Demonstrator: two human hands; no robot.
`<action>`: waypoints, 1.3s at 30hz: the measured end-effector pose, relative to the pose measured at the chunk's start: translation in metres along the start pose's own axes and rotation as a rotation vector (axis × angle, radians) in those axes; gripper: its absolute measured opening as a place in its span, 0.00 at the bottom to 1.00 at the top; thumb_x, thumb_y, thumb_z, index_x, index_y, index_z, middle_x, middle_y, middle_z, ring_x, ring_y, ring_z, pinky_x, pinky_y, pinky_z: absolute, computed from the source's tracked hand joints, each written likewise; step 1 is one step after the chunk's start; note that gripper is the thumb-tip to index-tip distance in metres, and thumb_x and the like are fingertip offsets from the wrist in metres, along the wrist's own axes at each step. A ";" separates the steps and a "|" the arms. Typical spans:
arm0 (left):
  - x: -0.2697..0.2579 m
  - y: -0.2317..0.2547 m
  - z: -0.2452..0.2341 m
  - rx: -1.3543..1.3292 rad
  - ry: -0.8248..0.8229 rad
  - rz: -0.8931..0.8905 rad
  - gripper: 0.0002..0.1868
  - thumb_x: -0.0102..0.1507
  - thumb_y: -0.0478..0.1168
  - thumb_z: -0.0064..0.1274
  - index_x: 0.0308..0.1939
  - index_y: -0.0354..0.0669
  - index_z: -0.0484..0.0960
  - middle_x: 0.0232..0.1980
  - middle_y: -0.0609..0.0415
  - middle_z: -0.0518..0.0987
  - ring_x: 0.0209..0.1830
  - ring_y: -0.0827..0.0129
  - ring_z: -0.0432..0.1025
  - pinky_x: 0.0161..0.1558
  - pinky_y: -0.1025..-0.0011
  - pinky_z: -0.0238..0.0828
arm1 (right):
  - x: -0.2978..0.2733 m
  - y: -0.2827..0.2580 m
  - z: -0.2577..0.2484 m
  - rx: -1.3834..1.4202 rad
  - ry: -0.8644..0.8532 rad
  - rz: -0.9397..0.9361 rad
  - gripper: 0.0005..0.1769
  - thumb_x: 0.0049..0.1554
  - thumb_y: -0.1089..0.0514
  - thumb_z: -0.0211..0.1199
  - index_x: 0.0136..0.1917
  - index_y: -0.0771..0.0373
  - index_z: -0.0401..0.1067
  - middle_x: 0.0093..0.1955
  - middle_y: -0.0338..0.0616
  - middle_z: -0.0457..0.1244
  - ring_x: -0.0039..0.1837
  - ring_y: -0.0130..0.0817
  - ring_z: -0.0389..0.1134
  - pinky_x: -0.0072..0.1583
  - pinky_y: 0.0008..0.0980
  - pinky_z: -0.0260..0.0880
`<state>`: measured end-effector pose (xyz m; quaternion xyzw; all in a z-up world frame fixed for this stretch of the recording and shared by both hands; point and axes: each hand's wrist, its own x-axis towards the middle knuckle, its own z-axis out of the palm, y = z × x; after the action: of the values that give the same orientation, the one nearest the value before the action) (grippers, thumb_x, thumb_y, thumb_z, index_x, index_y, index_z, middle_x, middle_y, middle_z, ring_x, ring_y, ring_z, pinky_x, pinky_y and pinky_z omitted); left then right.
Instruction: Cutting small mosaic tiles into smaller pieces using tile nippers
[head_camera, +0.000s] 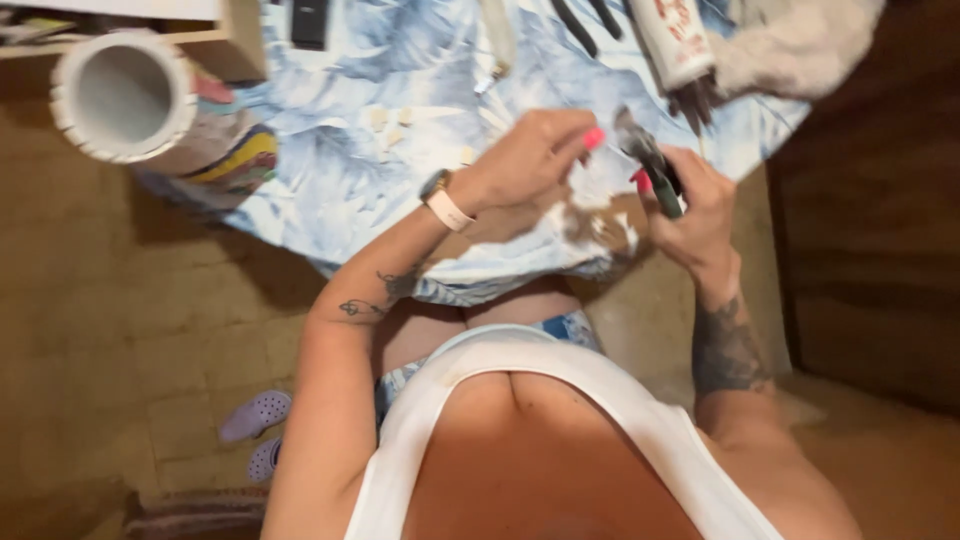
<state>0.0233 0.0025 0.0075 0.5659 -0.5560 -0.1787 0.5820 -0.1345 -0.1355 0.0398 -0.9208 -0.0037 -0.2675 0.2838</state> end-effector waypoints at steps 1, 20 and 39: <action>0.001 -0.001 0.001 -0.027 -0.028 0.003 0.11 0.62 0.42 0.34 0.31 0.41 0.70 0.24 0.49 0.73 0.28 0.58 0.70 0.33 0.65 0.68 | -0.001 0.002 -0.004 -0.019 0.008 0.033 0.10 0.48 0.67 0.60 0.46 0.70 0.66 0.33 0.50 0.58 0.34 0.44 0.61 0.39 0.33 0.60; -0.004 0.008 -0.003 0.214 -0.028 0.068 0.16 0.65 0.40 0.24 0.23 0.39 0.58 0.22 0.53 0.58 0.20 0.68 0.53 0.25 0.73 0.50 | 0.000 0.030 -0.019 -0.143 -0.490 0.084 0.14 0.47 0.66 0.54 0.48 0.72 0.62 0.36 0.50 0.57 0.34 0.38 0.55 0.35 0.33 0.57; -0.008 0.005 -0.001 0.250 -0.046 0.084 0.18 0.65 0.43 0.23 0.23 0.38 0.57 0.22 0.53 0.57 0.20 0.67 0.52 0.24 0.71 0.48 | -0.004 0.029 -0.016 -0.132 -0.489 0.113 0.11 0.46 0.66 0.51 0.44 0.70 0.61 0.35 0.48 0.56 0.33 0.36 0.53 0.34 0.31 0.54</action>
<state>0.0192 0.0109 0.0087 0.6059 -0.6103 -0.0963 0.5012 -0.1415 -0.1679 0.0338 -0.9734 -0.0033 -0.0204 0.2284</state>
